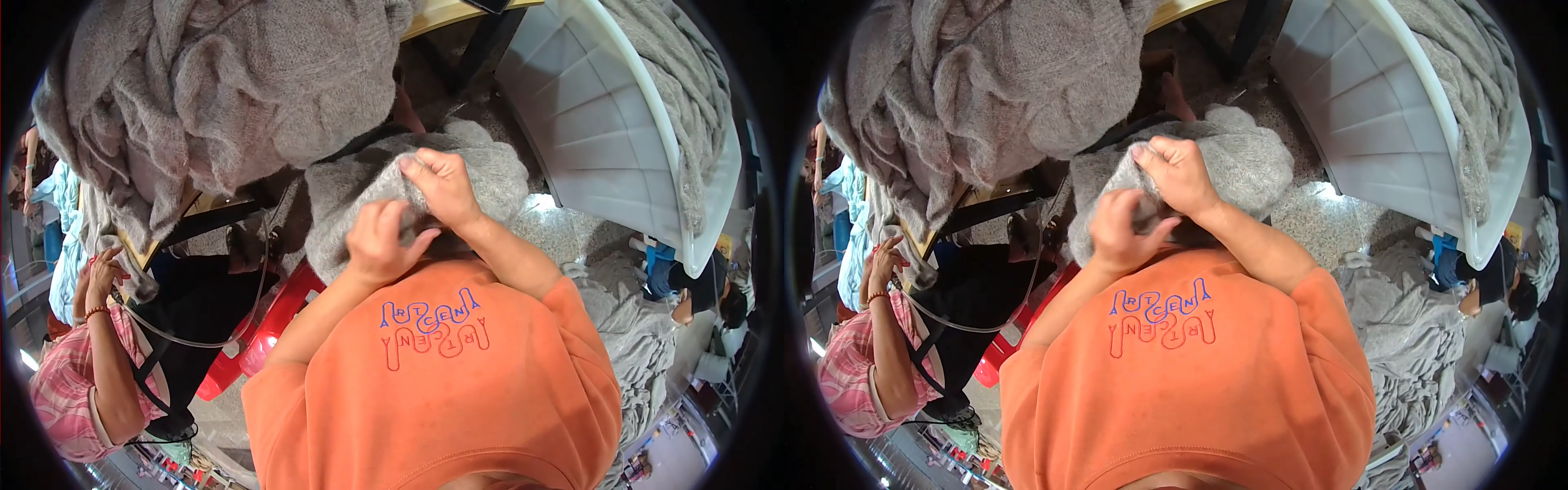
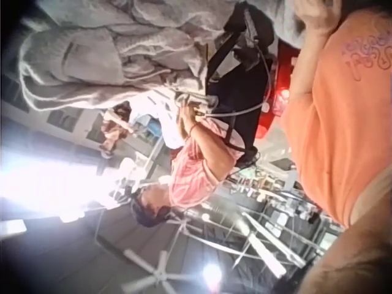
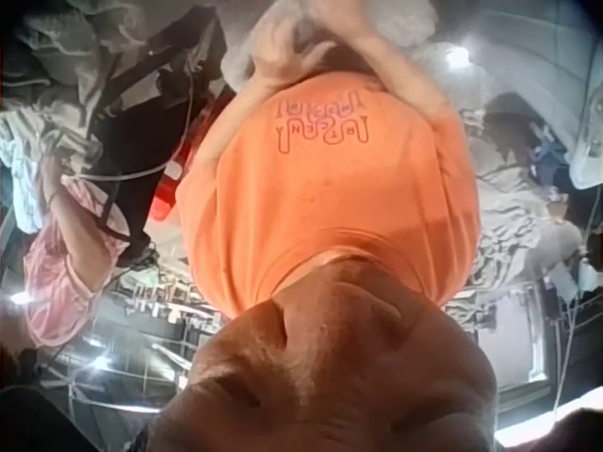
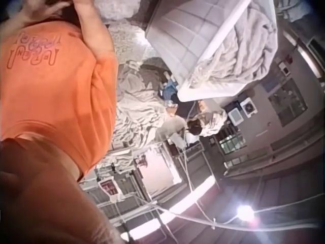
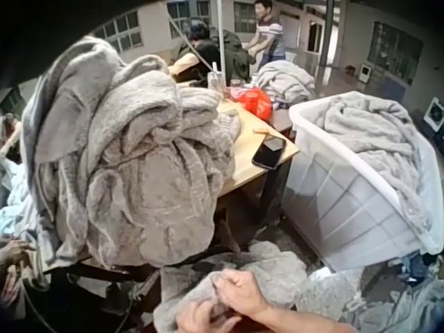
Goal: Inspecting and folding fuzzy gray blankets in a factory setting.
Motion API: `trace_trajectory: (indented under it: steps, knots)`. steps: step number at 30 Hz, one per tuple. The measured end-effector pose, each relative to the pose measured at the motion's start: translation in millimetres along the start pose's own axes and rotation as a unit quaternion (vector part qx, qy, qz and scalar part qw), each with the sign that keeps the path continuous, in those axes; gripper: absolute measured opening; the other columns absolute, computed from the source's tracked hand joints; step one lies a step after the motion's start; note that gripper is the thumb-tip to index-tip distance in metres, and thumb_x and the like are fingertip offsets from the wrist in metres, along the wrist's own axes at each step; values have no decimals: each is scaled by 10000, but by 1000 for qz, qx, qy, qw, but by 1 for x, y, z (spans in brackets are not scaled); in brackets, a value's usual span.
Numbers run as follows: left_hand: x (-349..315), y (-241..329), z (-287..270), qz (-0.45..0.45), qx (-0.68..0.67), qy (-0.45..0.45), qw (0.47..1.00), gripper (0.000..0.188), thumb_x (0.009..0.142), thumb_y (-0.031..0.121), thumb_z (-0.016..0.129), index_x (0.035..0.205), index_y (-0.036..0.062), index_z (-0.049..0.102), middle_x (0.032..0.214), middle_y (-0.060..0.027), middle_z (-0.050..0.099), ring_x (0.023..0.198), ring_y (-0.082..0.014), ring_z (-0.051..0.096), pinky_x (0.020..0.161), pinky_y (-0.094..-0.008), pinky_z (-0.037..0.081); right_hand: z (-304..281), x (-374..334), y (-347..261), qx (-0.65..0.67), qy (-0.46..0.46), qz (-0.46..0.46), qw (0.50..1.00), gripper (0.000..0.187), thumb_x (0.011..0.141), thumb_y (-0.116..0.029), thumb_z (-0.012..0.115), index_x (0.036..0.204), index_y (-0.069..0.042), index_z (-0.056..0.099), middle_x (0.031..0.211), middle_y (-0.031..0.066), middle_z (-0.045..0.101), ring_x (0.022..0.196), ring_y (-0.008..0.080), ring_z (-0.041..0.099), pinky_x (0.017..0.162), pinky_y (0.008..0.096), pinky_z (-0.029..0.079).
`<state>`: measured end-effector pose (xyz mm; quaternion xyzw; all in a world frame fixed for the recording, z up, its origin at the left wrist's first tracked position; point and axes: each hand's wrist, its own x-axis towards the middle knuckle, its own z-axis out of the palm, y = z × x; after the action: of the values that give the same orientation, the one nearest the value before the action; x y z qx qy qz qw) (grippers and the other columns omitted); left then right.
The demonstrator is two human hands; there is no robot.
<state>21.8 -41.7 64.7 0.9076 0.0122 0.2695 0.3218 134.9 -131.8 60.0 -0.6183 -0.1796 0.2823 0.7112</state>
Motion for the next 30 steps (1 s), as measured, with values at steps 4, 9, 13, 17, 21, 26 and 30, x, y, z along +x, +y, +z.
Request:
trace_trajectory:
  steps: [4,9,13,17,21,26,30]
  knots:
    - [9,-37,19,-123,127,52,983,388,527,-17,571,912,-8,525,774,-155,545,670,-366,530,615,-438,441,8,-4,-30,151,45,18,987,217,852,-157,575,668,-44,563,619,-92,440,578,3,332,496,194,285]
    - [6,-75,-18,-273,1,82,959,269,594,-63,466,833,-3,573,718,-121,604,680,-183,585,674,-273,460,-36,-1,-9,20,97,-13,995,190,844,-153,584,704,-25,590,630,-77,476,585,7,365,519,179,305]
    - [1,-82,-57,-295,7,67,953,217,614,-87,438,764,-9,575,647,-42,562,617,-106,511,587,-229,429,-53,0,5,30,120,-12,992,157,816,-122,612,703,-18,580,629,-70,474,581,15,386,526,181,325]
    - [15,-69,-95,-455,-396,56,796,176,672,-69,478,803,-12,580,727,-26,579,620,-82,512,591,-194,401,-57,4,2,-168,41,-39,984,163,693,-104,704,742,-32,566,630,-37,492,580,43,432,543,206,372]
    - [7,-72,-112,-451,-461,63,762,160,729,9,541,877,-33,585,813,-76,620,689,-118,579,673,-228,465,-67,1,25,-404,-105,-168,893,277,625,-117,694,852,-32,562,760,83,528,682,231,530,598,319,433]
    - [-5,-69,-122,-459,-440,49,771,178,740,71,599,882,-36,596,816,-77,630,692,-128,589,662,-245,473,-54,-25,34,-425,-96,-71,897,301,656,-177,677,896,-31,567,862,116,555,842,285,541,717,366,433]
    - [-38,-79,-143,-436,-347,-224,800,88,614,-7,668,690,-8,624,639,-25,603,591,-98,549,584,-231,451,-51,-45,39,-498,-100,-165,846,411,598,-170,691,963,-43,553,943,117,547,928,295,517,767,366,405]
